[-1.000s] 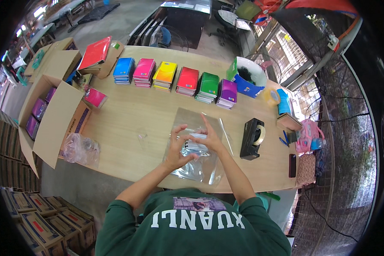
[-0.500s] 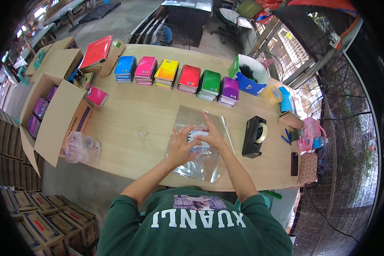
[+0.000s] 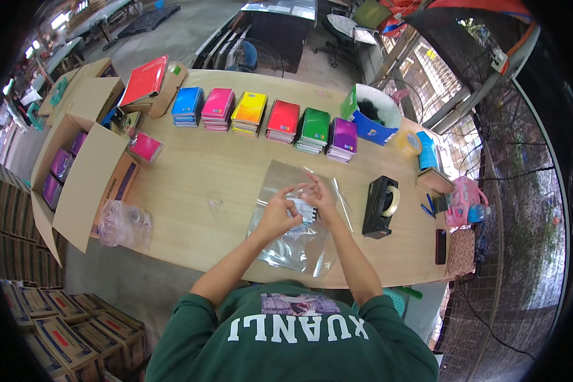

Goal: The person places stacks of colorful small notebooks into plastic sleeves, seals the sleeves with adhesive tape from a dispenser, and places the packaged units into a large cardboard shipping box.

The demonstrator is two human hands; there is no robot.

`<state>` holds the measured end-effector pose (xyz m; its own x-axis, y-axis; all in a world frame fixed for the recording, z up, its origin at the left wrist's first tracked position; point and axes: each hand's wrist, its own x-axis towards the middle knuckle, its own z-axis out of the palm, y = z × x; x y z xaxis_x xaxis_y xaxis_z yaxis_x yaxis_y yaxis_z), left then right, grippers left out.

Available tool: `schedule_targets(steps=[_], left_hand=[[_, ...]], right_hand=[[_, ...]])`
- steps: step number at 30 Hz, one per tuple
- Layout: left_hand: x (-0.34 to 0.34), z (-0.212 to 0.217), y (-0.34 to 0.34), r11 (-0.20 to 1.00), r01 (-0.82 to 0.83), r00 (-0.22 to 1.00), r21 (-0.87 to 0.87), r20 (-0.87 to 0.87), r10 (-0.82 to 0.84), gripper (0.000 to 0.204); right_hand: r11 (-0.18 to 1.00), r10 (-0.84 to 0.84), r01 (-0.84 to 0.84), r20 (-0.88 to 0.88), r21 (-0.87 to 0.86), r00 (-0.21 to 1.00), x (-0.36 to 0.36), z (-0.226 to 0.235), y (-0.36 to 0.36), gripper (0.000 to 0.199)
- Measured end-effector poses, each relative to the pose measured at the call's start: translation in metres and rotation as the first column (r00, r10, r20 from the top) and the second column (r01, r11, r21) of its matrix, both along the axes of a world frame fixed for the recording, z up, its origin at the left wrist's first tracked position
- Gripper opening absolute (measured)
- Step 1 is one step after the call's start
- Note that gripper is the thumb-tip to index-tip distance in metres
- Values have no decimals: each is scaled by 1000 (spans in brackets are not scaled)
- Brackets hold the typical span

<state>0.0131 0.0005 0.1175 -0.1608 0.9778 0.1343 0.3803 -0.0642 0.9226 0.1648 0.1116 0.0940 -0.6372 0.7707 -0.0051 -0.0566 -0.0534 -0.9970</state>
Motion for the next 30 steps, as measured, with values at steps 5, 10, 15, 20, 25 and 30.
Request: schedule_targets(steps=[5, 10, 15, 20, 25, 30], left_hand=[[0, 6, -2, 993, -106, 985, -48, 133, 112, 53], [-4, -15, -4, 989, -55, 776, -137, 617, 129, 43], [13, -17, -7, 988, -157, 906, -10, 396, 148, 27], [17, -31, -14, 969, -246, 894, -23, 380, 235, 16], [24, -22, -18, 961, -271, 849, -47, 458, 262, 17], [30, -14, -11, 969, -242, 836, -46, 498, 232, 18]], right_hand=[[985, -77, 49, 170, 163, 982, 7, 26, -7, 29], [907, -111, 18, 197, 421, 974, 8, 45, -33, 12], [695, -163, 22, 129, 718, 978, 29, 33, -58, 19], [599, -264, 5, 191, 800, 946, 46, 55, -75, 19], [454, -885, 720, 361, 524, 295, 209, 28, -16, 20], [569, -584, 817, 653, -93, 481, 262, 11, 7, 22]])
